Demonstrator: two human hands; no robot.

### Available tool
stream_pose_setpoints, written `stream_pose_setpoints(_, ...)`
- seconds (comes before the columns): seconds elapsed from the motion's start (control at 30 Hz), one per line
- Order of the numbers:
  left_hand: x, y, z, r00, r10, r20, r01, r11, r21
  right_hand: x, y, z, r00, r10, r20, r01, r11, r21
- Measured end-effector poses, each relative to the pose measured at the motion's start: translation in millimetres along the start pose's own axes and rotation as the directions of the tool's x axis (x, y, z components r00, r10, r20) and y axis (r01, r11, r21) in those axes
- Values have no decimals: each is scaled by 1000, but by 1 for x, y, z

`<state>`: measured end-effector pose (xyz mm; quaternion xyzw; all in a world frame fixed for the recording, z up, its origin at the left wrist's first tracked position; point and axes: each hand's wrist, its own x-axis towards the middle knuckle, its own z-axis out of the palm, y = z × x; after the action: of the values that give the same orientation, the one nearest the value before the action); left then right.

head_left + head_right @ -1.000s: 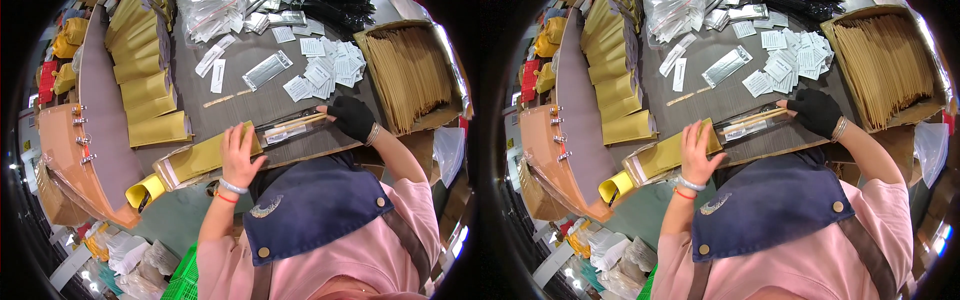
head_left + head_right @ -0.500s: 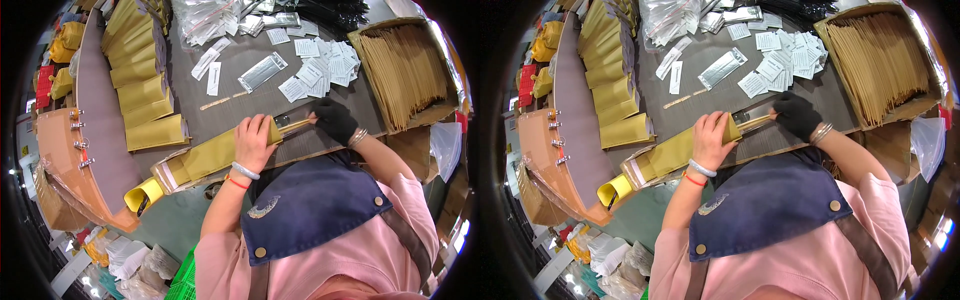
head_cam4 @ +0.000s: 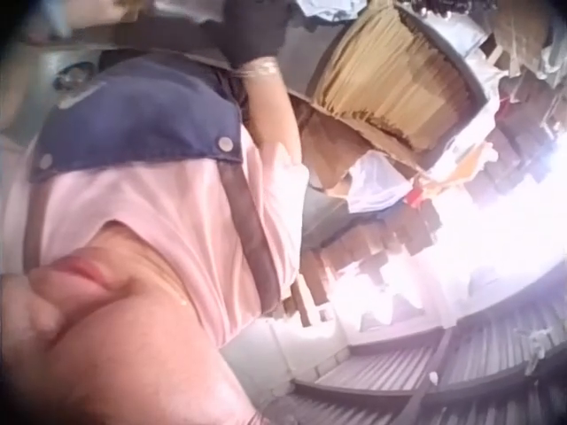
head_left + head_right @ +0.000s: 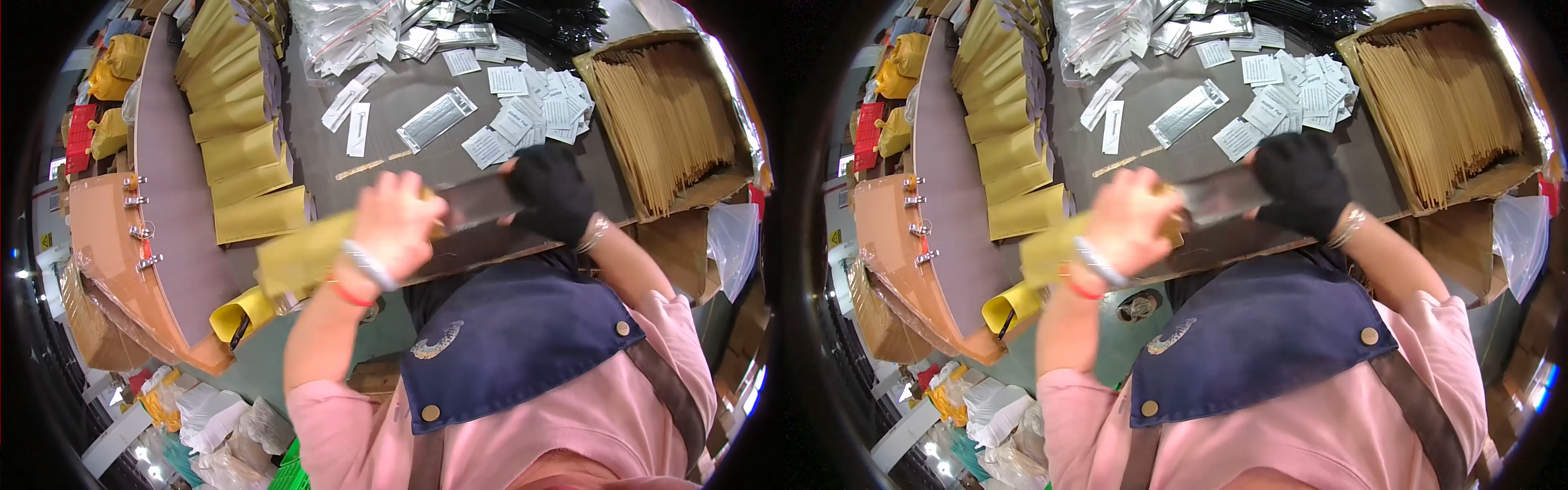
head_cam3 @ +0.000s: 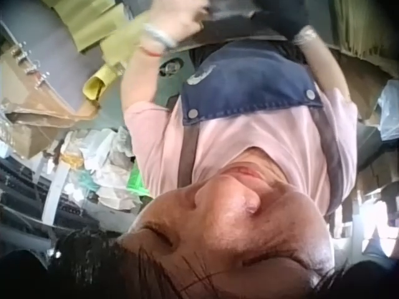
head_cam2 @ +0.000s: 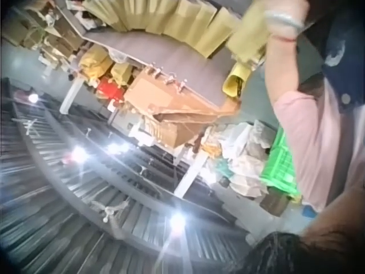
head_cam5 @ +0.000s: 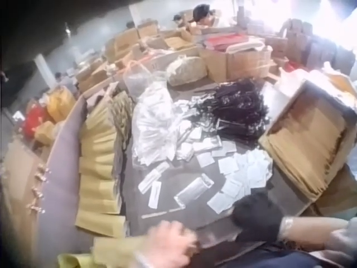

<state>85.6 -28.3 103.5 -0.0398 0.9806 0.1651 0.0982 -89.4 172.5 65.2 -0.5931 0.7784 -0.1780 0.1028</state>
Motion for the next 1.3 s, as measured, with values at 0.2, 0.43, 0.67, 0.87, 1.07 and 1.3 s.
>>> stream_pose_setpoints(0.2,-47,-79,23,789,-373,-488,479,871,109,-11,11,-12,992,118,-48,-120,991,-58)
stream_pose_setpoints(0.43,-38,-13,139,606,-617,-502,490,787,-374,-5,-6,-4,999,1,-43,-6,993,-121)
stream_pose_setpoints(0.67,-34,-15,139,632,-614,-472,403,781,-477,-5,-3,32,988,40,148,-44,999,28)
stream_pose_setpoints(0.87,-28,-26,119,724,-536,-433,367,832,-417,19,-29,78,977,-212,-24,214,967,141)
stream_pose_setpoints(1.07,50,-101,93,581,-536,-612,518,824,-230,-43,59,2,878,358,-319,-293,927,232)
stream_pose_setpoints(1.3,55,-127,82,754,-356,-553,383,921,-71,-135,153,-68,486,618,-618,-752,656,65)
